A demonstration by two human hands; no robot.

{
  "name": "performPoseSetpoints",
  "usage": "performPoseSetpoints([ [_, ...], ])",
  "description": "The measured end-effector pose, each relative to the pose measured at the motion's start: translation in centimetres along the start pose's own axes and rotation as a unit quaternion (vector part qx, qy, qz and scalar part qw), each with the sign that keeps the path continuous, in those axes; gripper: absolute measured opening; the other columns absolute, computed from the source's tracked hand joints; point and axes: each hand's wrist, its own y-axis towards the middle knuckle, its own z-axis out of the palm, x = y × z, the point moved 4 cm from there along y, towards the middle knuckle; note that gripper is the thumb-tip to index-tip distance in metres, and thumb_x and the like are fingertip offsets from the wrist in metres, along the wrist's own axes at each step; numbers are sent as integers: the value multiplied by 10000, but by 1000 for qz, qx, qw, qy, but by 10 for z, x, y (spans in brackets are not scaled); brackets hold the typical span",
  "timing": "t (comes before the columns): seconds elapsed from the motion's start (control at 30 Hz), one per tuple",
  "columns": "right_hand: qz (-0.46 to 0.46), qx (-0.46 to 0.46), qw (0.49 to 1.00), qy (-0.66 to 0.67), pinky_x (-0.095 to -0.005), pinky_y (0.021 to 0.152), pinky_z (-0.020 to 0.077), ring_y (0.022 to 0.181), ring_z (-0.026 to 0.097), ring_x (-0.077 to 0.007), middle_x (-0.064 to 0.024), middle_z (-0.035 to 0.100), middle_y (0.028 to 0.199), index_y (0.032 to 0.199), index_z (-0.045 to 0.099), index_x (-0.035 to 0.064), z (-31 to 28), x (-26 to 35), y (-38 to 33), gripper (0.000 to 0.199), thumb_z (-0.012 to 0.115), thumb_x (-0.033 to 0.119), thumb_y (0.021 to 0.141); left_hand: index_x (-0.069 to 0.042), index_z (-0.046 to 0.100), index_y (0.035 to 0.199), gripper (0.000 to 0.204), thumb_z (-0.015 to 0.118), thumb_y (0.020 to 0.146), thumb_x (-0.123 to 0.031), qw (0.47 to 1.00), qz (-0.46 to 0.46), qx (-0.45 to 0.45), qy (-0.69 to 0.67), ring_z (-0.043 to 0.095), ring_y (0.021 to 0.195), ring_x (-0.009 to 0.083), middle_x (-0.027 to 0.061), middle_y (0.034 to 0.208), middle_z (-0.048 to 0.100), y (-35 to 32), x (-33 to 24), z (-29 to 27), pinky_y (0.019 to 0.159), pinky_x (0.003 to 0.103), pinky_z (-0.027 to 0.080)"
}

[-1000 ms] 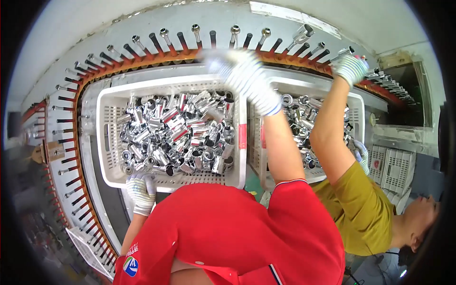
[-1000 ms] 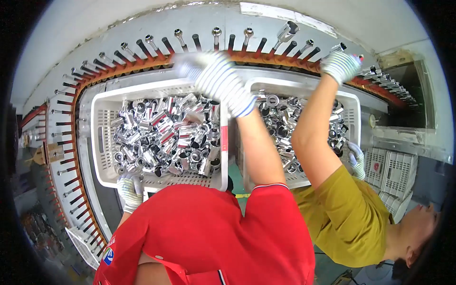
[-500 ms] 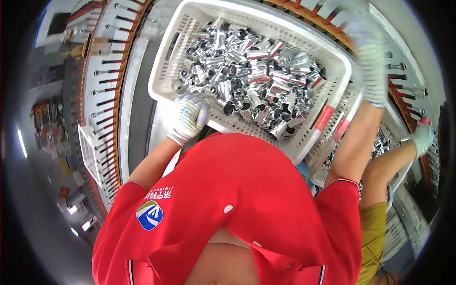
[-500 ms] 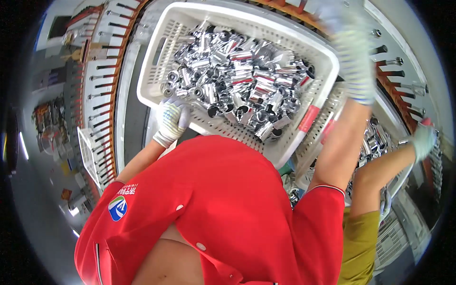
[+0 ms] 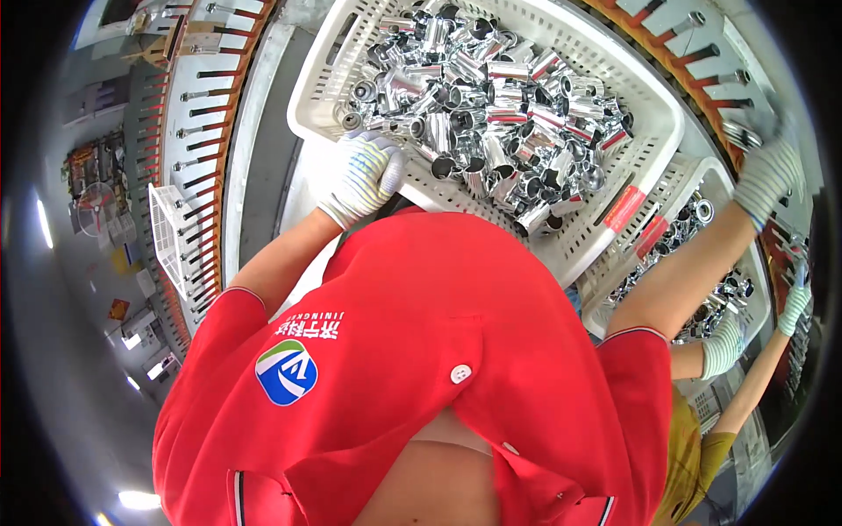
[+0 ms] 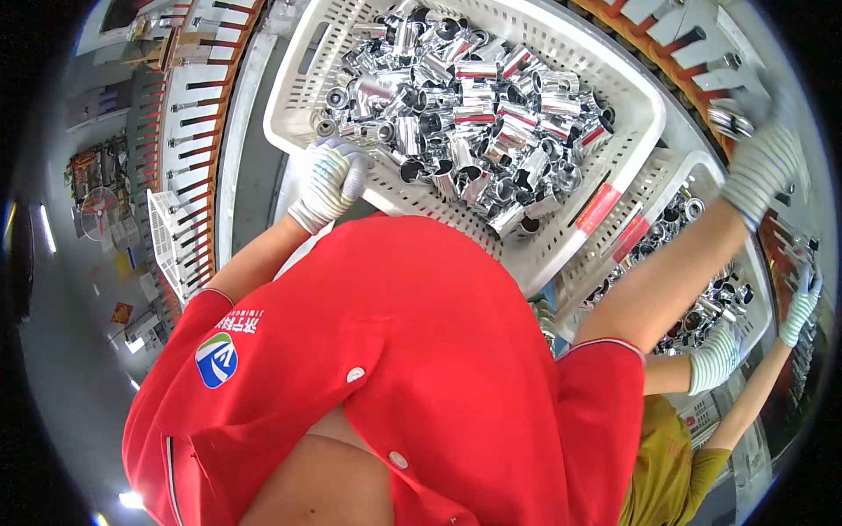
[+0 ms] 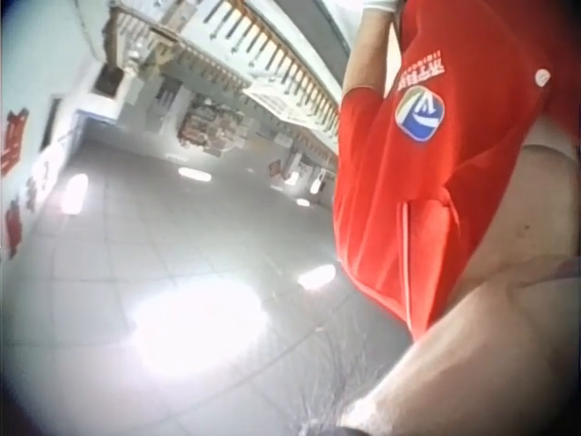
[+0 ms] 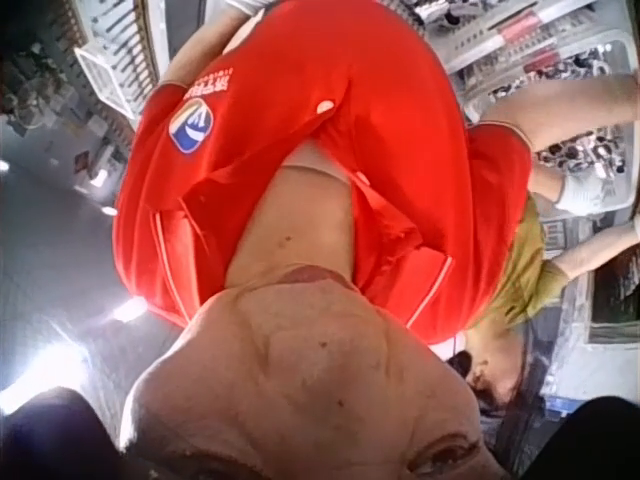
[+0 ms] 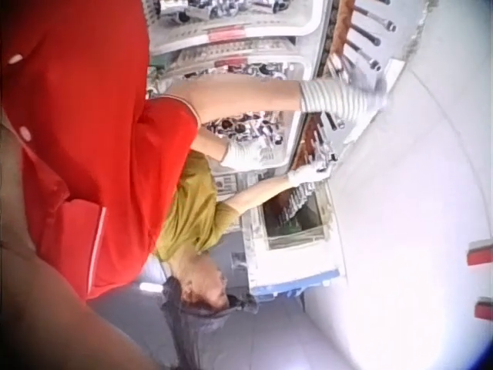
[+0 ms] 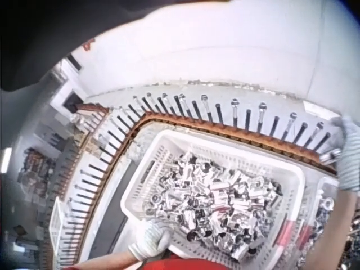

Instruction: The person sorts small metal parts by hand, first taking them from a plastic bin and placing them onto a metal rack, then packing them into a large transport bag.

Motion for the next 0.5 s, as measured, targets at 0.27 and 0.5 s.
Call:
performPoseSetpoints([
  [0.27,-26,120,985,125,-372,1038,527,1031,715,-204,-130,776,1019,1250,739,-25,62,58,-141,497,569,414,1091,-103,758,1099,224,640,960,-232,962,99,171,-191,680,1094,321,79,1109,741,37,-19,12,997,468,507],
  [0.5,87,42,995,13,-368,1025,508,931,703,-159,-123,789,985,1218,750,-53,40,57,-224,439,561,323,1094,-174,669,1332,487,755,863,-272,820,511,132,-221,537,1344,331,77,1395,619,95,-109,100,1191,505,383],
])
